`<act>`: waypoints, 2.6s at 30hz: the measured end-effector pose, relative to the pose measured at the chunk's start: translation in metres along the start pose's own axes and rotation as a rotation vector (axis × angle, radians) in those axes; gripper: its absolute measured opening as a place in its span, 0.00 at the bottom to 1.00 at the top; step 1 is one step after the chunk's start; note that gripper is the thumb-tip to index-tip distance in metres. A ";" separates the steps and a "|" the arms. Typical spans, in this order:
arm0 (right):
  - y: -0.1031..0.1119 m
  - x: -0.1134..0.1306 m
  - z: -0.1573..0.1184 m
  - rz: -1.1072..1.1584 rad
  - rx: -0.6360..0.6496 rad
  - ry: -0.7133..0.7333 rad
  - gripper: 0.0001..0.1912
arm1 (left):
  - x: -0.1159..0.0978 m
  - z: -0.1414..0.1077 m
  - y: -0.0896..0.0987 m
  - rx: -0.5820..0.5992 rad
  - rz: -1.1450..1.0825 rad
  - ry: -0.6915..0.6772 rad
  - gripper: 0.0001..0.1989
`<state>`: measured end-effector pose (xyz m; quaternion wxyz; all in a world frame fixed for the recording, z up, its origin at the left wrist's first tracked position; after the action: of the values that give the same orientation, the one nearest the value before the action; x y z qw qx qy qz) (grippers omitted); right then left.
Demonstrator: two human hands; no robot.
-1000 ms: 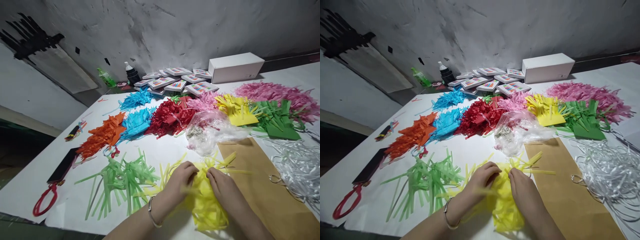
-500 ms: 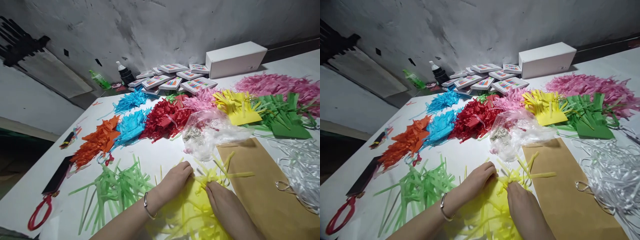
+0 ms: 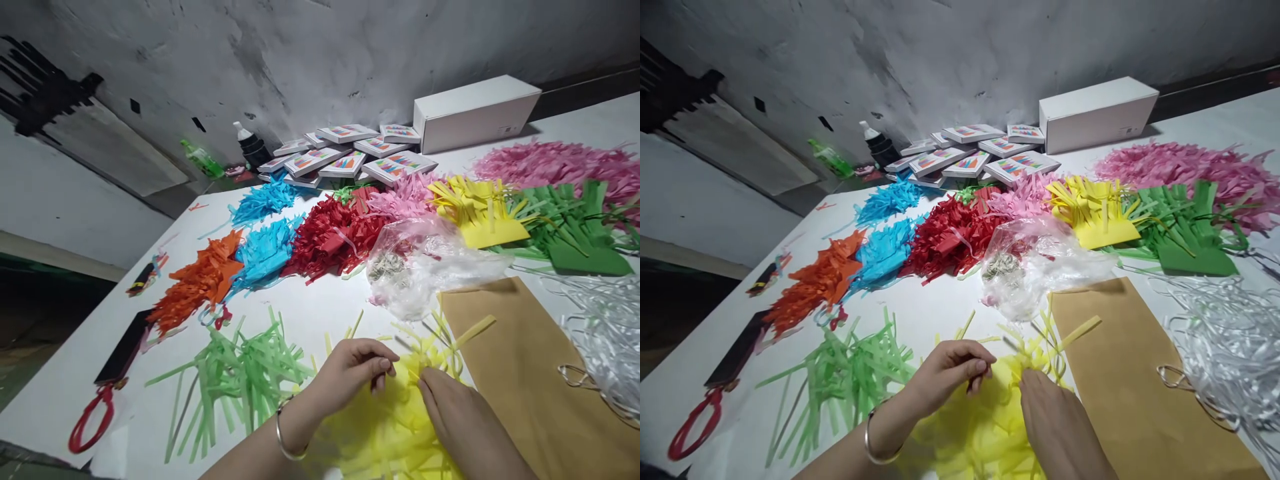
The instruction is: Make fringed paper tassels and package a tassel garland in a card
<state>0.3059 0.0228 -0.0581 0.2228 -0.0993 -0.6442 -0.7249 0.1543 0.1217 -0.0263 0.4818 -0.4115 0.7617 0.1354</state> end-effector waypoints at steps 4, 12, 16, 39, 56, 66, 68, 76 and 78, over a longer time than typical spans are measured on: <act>0.029 0.014 -0.001 0.191 -0.093 0.035 0.14 | 0.019 -0.014 -0.012 0.106 -0.405 0.114 0.17; 0.064 0.045 -0.011 0.388 -0.197 0.129 0.10 | 0.033 -0.039 -0.027 0.118 -0.682 0.098 0.17; 0.060 0.052 -0.016 0.364 -0.191 0.186 0.08 | 0.036 -0.047 -0.031 0.053 -0.725 0.151 0.17; 0.069 0.079 -0.025 0.316 -0.211 0.304 0.08 | 0.046 -0.067 -0.044 -0.008 -0.764 0.107 0.20; 0.081 0.095 -0.009 0.040 -0.174 0.444 0.17 | 0.045 -0.070 -0.039 -0.166 -0.555 0.005 0.23; 0.090 0.095 -0.004 0.027 -0.124 0.464 0.17 | 0.034 -0.077 -0.037 -0.219 -0.245 -0.086 0.26; 0.086 0.094 -0.005 0.072 -0.096 0.444 0.16 | 0.032 -0.078 -0.036 -0.222 -0.189 -0.113 0.26; 0.072 0.091 -0.007 0.162 -0.056 0.377 0.15 | 0.028 -0.082 -0.034 -0.223 -0.117 -0.145 0.27; 0.070 0.091 -0.008 0.199 -0.039 0.378 0.16 | 0.029 -0.081 -0.035 -0.227 -0.103 -0.149 0.27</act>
<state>0.2582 -0.0075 0.0423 0.4083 -0.0290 -0.5637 -0.7174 0.1246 0.0362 -0.0036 0.4939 -0.4905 0.6814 0.2260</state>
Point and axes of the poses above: each hand's wrist, its own z-axis towards the middle knuckle, its own y-axis out of the back of the hand, x = y × z, the point moved 5 cm from there along z, towards the middle knuckle, and after that the axes turned 7 degrees about y, right-handed, at the moved point
